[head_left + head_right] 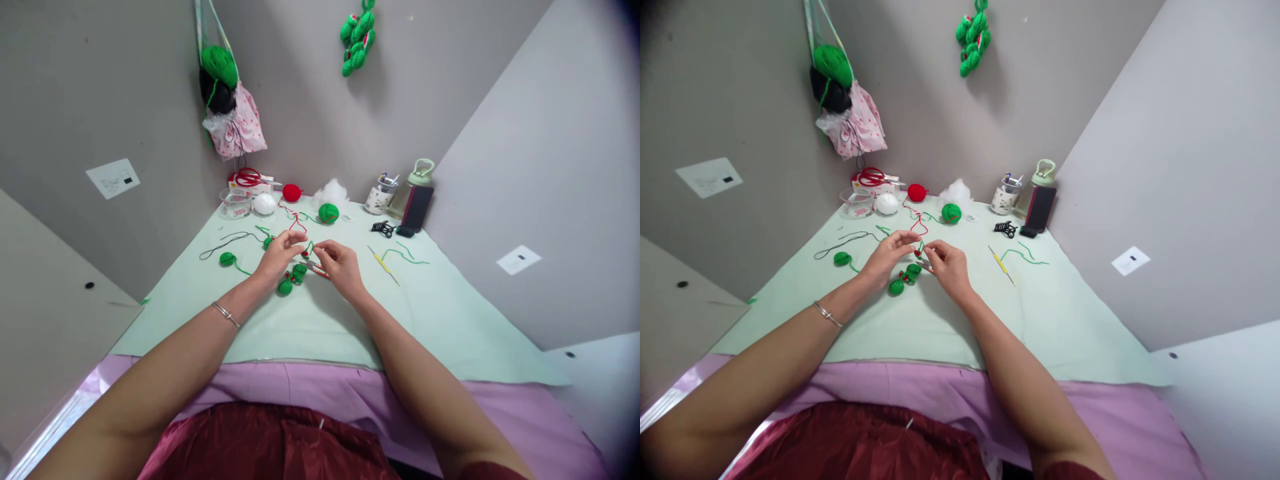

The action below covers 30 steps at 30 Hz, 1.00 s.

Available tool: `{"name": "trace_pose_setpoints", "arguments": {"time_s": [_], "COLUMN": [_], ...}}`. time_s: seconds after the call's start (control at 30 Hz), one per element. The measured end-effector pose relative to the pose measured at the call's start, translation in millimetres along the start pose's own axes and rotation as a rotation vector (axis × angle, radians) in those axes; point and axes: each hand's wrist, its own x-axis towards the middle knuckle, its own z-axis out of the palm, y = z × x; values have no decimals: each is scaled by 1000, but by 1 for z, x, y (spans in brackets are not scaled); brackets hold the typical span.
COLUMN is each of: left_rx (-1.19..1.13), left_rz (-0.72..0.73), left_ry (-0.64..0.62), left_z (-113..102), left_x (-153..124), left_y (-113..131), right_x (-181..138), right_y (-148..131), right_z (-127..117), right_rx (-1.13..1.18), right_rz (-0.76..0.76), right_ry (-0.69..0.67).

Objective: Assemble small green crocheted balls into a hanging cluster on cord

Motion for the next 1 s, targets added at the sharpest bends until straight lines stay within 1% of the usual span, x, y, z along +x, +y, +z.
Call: {"name": "trace_pose_setpoints", "arguments": {"time_s": [0.13,0.27,0.37,0.43,0.47,0.53,0.6,0.67,0.73,0.83,0.9,1.0], "left_rx": [-9,25,35,30,30,45,84,144,242,440,528,501], "left_rz": [-13,-10,-17,-18,-14,-5,8,29,79,203,266,272], "left_ry": [-82,-40,0,-2,-8,-13,-6,-1,18,44,37,14], "left_z": [0,1,1,0,0,1,1,2,2,2,1,0], "left_x": [1,0,-1,-1,-1,-1,-1,-2,-2,-4,-4,-3], "left_y": [1,3,4,4,3,3,2,1,0,-3,-6,-11], "right_x": [1,1,4,7,7,8,7,5,4,3,3,5], "right_y": [-6,-9,-9,-8,-7,-7,-8,-12,-15,-18,-15,-8], "right_z": [1,0,-5,-9,-11,-13,-13,-11,-10,-9,-8,-5], "right_rx": [105,132,154,191,216,273,317,334,335,312,273,190], "right_rz": [43,55,52,66,79,104,122,129,126,118,154,240], "right_ry": [-49,-62,34,106,118,88,26,-20,-37,-42,-69,-143]}}
